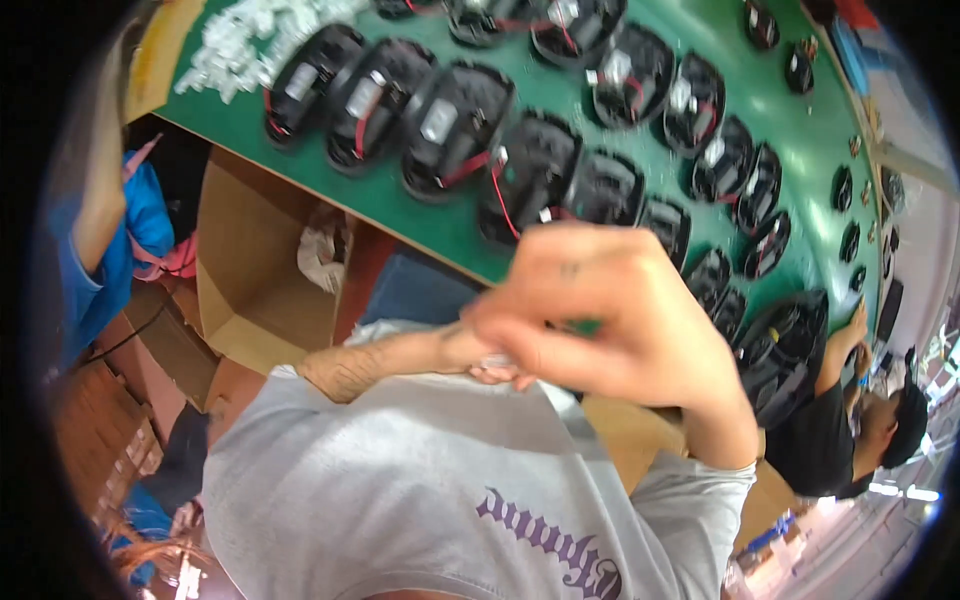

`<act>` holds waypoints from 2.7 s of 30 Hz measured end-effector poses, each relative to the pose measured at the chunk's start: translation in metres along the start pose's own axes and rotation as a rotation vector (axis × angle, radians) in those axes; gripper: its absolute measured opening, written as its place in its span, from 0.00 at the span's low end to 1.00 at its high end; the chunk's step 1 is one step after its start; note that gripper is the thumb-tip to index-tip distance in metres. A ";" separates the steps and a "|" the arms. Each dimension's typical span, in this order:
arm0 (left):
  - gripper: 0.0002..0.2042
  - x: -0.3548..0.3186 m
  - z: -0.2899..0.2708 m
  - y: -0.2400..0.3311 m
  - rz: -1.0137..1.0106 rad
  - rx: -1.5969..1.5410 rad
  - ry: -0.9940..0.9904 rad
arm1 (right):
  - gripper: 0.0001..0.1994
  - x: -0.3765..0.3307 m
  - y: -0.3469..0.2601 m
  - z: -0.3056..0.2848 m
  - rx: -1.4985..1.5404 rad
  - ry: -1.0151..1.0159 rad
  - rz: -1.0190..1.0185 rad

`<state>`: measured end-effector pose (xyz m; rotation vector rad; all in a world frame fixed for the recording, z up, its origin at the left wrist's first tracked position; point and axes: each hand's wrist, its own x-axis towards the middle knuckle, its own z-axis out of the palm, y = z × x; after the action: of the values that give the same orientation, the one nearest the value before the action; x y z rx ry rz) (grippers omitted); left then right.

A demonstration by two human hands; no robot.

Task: The person assembles computer mice by inserting clear plastic pieces into mouse shells, retrieving additional shells from a box onto the table, and installing circuit boards into the shells by hand.

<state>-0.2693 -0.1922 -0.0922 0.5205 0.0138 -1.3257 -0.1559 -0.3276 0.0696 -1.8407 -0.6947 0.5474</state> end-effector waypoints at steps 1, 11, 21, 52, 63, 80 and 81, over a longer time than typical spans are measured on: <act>0.18 -0.011 0.012 0.003 -0.008 -0.072 -0.021 | 0.07 -0.015 -0.001 0.002 -0.046 -0.053 0.044; 0.29 -0.022 0.045 0.030 0.029 -0.230 0.041 | 0.09 -0.084 0.006 0.038 -0.289 -0.052 0.329; 0.25 -0.017 0.041 0.021 0.085 -0.168 0.064 | 0.08 -0.081 0.009 0.014 -0.142 0.322 0.231; 0.13 0.028 -0.028 -0.005 0.026 -0.178 0.037 | 0.08 0.018 0.061 0.019 -0.675 0.479 -0.081; 0.13 0.027 -0.027 -0.005 0.037 -0.184 0.034 | 0.09 0.012 0.059 0.020 -0.889 0.473 -0.192; 0.20 0.030 -0.026 -0.008 0.023 -0.157 0.065 | 0.09 0.018 0.057 0.018 -0.773 0.389 -0.133; 0.20 0.030 -0.025 -0.007 0.029 -0.154 0.067 | 0.08 0.019 0.057 0.018 -0.786 0.379 -0.135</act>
<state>-0.2613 -0.2111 -0.1263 0.4325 0.1621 -1.2672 -0.1421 -0.3194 0.0089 -2.4981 -0.8270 -0.2151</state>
